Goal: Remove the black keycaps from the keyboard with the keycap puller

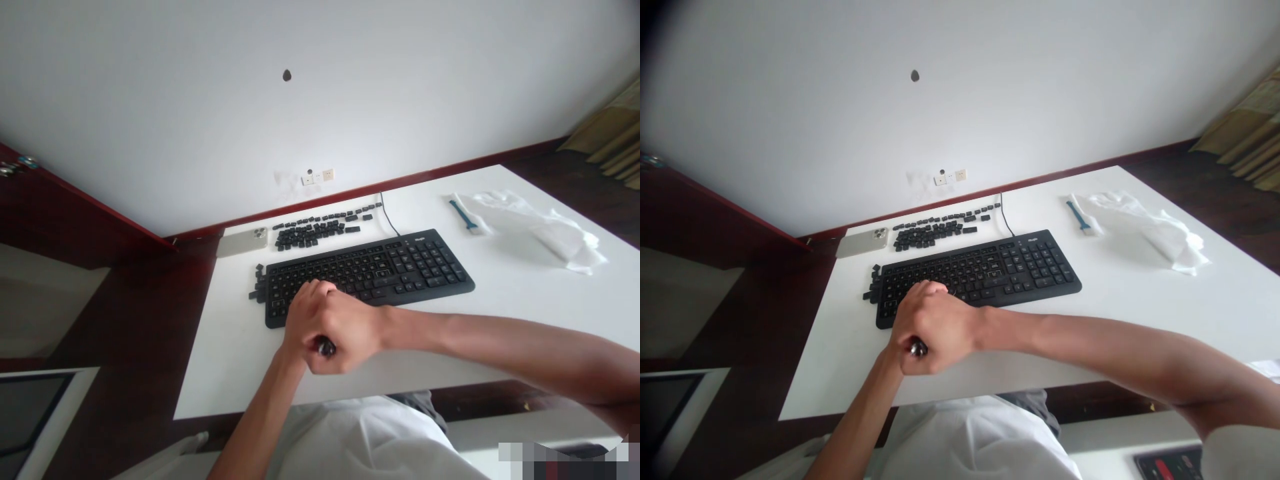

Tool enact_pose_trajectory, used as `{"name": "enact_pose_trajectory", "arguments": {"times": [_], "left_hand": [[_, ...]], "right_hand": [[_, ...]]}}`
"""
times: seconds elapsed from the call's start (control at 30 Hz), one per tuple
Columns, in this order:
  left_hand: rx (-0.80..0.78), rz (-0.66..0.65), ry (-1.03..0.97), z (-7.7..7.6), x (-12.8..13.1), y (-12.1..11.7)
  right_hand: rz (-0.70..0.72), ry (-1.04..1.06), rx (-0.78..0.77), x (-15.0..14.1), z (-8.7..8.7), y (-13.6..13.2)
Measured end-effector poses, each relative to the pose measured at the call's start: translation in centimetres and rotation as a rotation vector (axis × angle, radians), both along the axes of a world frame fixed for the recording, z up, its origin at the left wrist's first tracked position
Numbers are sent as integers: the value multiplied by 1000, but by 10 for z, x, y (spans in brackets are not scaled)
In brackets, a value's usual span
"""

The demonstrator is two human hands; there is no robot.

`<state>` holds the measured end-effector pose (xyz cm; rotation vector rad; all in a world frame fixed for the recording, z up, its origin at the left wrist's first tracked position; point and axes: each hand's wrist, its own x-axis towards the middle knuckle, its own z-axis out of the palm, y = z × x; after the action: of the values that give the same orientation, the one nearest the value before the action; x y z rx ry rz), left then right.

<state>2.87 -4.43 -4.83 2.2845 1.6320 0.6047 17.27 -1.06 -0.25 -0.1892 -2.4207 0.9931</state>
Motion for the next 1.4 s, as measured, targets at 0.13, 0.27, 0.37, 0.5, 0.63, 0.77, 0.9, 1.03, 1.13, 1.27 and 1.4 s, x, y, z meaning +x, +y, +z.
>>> {"name": "enact_pose_trajectory", "arguments": {"times": [0.13, 0.27, 0.37, 0.5, 0.63, 0.77, 0.9, 1.03, 1.13, 1.27, 1.4], "left_hand": [[-46, -20, 19, 8, 1, 2], [14, -23, 49, 8, 7, 6], [112, -6, 111, 4, 11, 10], [186, -130, 230, 2, 13, 21], [126, -365, 287, 8, 13, 37], [45, -468, 317, 16, 13, 46], [13, -471, 318, 16, 14, 49], [5, -468, 302, 12, 13, 50], [-2, -451, 246, 10, 13, 49], [-19, -456, 154, 11, 12, 47], [-37, -451, 151, 12, 12, 47]], "right_hand": [[-85, -28, 219, -4, -15, -18], [-170, 73, 269, -2, -18, -17], [-156, 130, 308, -2, -20, -16], [-93, 156, 320, -3, -24, -16], [-110, 186, 328, -2, -25, -16], [-105, 158, 338, -1, -22, -16], [-108, 157, 328, -1, -21, -16], [-114, 120, 347, -1, -21, -17], [-110, 148, 356, -1, -15, -22], [-103, 132, 341, -1, -6, -29], [-91, 58, 366, -2, -8, -33]]}}
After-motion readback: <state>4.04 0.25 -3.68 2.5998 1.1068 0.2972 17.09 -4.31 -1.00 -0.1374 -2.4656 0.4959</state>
